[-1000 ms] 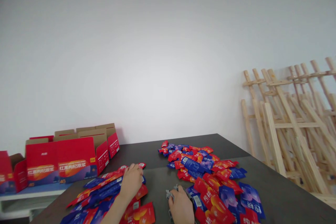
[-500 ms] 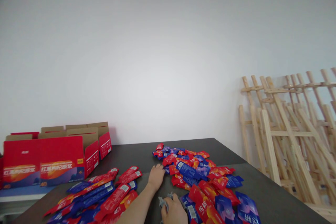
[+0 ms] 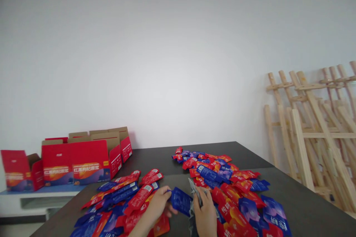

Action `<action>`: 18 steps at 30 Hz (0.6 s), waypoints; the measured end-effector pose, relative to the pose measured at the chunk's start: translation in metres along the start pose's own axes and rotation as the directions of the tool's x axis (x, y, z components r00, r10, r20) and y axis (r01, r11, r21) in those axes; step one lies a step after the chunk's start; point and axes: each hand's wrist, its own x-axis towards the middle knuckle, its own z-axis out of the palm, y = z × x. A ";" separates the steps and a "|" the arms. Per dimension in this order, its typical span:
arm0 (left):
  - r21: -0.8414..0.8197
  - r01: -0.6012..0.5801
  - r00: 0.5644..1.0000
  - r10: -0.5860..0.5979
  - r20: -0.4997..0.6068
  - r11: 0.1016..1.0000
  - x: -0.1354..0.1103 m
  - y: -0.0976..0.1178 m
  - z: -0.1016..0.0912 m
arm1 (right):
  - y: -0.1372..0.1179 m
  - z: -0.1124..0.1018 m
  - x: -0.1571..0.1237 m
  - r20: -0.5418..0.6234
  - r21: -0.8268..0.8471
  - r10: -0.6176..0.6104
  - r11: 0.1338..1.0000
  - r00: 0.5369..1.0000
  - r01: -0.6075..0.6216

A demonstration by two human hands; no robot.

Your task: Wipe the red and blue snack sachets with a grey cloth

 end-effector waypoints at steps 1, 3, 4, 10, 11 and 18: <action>-0.105 0.062 0.997 -0.057 0.054 0.993 -0.001 -0.006 0.004 | -0.005 -0.001 -0.001 0.029 -0.027 -0.020 0.999 0.999 0.021; -0.195 0.123 0.988 -0.101 0.118 0.973 0.000 -0.019 0.013 | -0.018 0.001 -0.005 0.173 -0.104 -0.083 0.989 0.981 0.102; -0.204 0.123 0.986 -0.096 0.137 0.971 0.001 -0.025 0.017 | -0.025 0.003 -0.008 0.261 -0.148 -0.109 0.977 0.959 0.151; -0.135 0.115 0.983 -0.093 0.158 0.984 0.002 -0.042 0.024 | -0.047 0.017 -0.015 0.470 -0.410 0.016 0.889 0.883 0.202; -0.122 0.125 0.983 -0.106 0.152 0.985 0.002 -0.043 0.023 | -0.046 0.018 -0.015 0.465 -0.435 0.038 0.880 0.884 0.191; -0.110 0.129 0.990 -0.122 0.071 0.986 -0.001 -0.038 0.007 | -0.021 0.008 -0.003 0.416 -0.517 0.116 0.846 0.902 0.130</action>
